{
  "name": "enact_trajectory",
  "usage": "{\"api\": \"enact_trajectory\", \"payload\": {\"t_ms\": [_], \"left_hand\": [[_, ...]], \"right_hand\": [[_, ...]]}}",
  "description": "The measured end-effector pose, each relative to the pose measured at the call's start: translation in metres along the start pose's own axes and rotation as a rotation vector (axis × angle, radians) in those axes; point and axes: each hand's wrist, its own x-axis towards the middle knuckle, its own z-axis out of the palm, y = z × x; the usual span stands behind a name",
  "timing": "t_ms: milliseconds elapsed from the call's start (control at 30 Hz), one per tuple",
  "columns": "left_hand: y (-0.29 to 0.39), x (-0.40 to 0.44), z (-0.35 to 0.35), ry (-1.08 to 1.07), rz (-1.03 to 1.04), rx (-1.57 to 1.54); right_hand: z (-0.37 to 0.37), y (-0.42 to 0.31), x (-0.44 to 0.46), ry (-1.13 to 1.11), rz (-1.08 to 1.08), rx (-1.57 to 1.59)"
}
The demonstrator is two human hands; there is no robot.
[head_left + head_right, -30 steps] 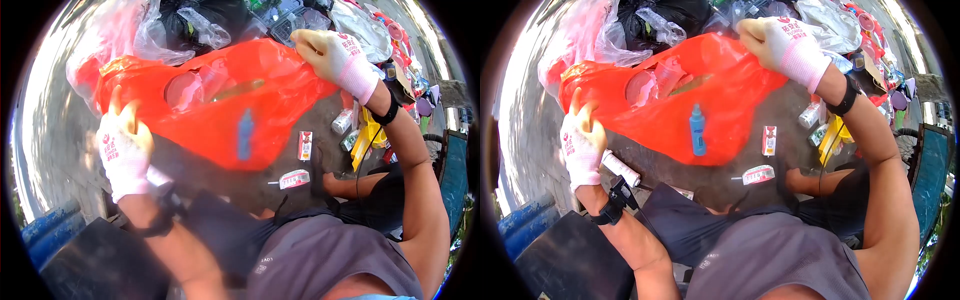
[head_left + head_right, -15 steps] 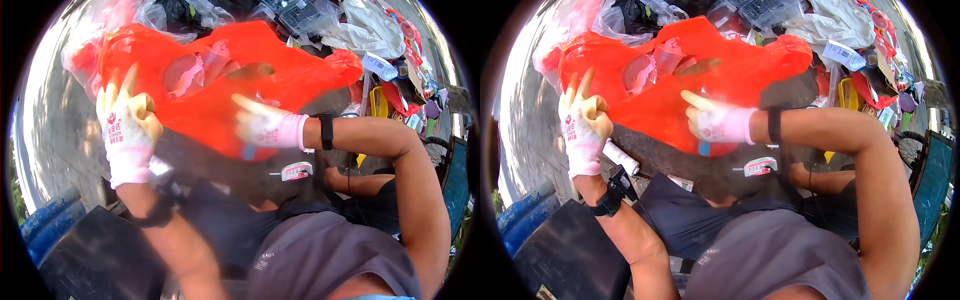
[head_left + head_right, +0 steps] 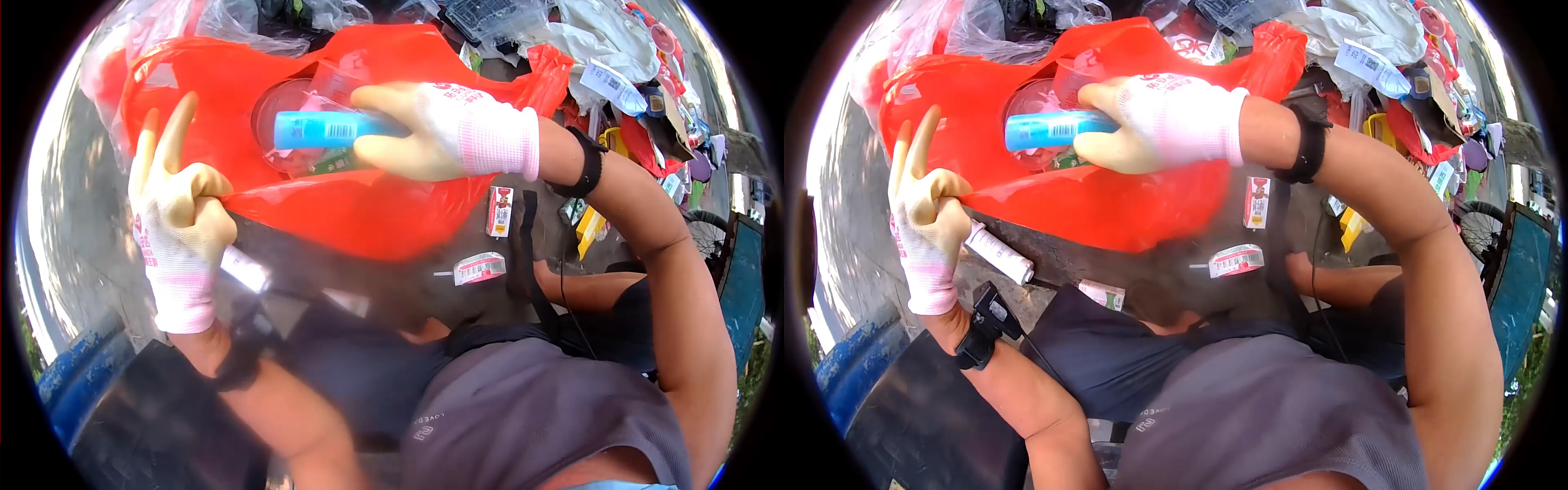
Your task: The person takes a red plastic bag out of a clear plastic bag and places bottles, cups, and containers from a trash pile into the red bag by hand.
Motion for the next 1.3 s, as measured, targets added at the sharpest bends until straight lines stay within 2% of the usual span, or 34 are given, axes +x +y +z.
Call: {"api": "enact_trajectory", "payload": {"t_ms": [33,67,200,233,300,367,400,467,533,567,600,633,667,700,733,767,800,867,900,1000,1033,1067,1133,1233,1300], "left_hand": [[-0.001,0.001,0.000,0.027,0.029,0.035],[-0.008,-0.002,0.000,-0.062,-0.006,0.041],[-0.030,-0.011,0.003,0.004,-0.085,0.050],[-0.035,-0.015,0.004,0.004,-0.113,0.052],[-0.037,-0.018,0.005,-0.028,-0.196,0.031],[-0.038,-0.015,0.006,-0.019,-0.144,0.042],[-0.040,-0.013,0.008,-0.003,-0.088,0.044],[-0.040,-0.009,0.012,0.030,-0.017,0.039],[-0.036,-0.009,0.012,0.042,-0.014,0.012],[-0.031,-0.009,0.012,0.044,-0.018,-0.013],[-0.033,-0.009,0.012,0.044,-0.021,0.001],[-0.034,-0.010,0.013,0.044,-0.027,0.008],[-0.035,-0.011,0.013,0.042,-0.032,0.018],[-0.032,-0.011,0.015,0.051,-0.034,0.010],[-0.035,-0.010,0.016,0.053,-0.031,0.035],[-0.036,-0.009,0.015,0.055,-0.027,0.059],[-0.038,-0.007,0.014,0.052,-0.008,0.083],[-0.036,-0.004,0.011,0.035,-0.021,0.076],[-0.030,-0.003,0.009,0.027,-0.055,0.048],[-0.025,0.000,0.013,0.005,-0.049,0.098],[-0.023,0.002,0.014,-0.013,-0.064,0.133],[-0.022,0.004,0.015,-0.018,-0.057,0.129],[-0.020,0.009,0.017,-0.028,-0.044,0.123],[-0.019,0.012,0.017,-0.017,-0.047,0.063],[-0.016,0.012,0.020,-0.003,-0.040,0.094]], "right_hand": [[-0.002,-0.006,-0.005,0.170,-0.057,0.009],[-0.007,-0.013,-0.010,0.339,-0.117,0.013],[-0.054,-0.014,-0.062,0.301,-0.396,0.039],[-0.052,-0.011,-0.084,0.238,-0.489,0.035],[-0.032,-0.010,-0.125,0.044,-0.652,-0.187],[0.015,0.004,-0.187,-0.297,-0.490,-0.253],[0.032,0.012,-0.213,-0.505,-0.332,-0.303],[0.037,0.038,-0.249,-0.692,-0.239,-0.284],[0.016,0.061,-0.265,-0.691,-0.168,-0.286],[0.000,0.073,-0.271,-0.843,0.024,-0.351],[-0.027,0.087,-0.279,-0.876,0.125,-0.337],[-0.047,0.112,-0.306,-0.667,0.275,-0.292],[-0.076,0.108,-0.299,-0.716,0.769,-0.442],[-0.095,0.123,-0.310,-0.754,0.980,-0.534],[-0.117,0.133,-0.319,-0.768,1.171,-0.518],[-0.137,0.144,-0.331,-0.946,1.280,-0.608],[-0.153,0.132,-0.320,-0.996,1.409,-0.564],[-0.163,0.145,-0.355,-0.799,1.429,-0.610],[-0.165,0.145,-0.355,-0.646,1.511,-0.633],[-0.162,0.157,-0.361,-0.335,1.419,-0.568],[-0.158,0.163,-0.365,-0.347,1.402,-0.542],[-0.149,0.174,-0.369,-0.339,1.488,-0.534],[-0.127,0.201,-0.386,-0.222,1.505,-0.532],[-0.117,0.214,-0.382,-0.189,1.533,-0.629],[-0.134,0.201,-0.361,-0.159,1.543,-0.496]]}}
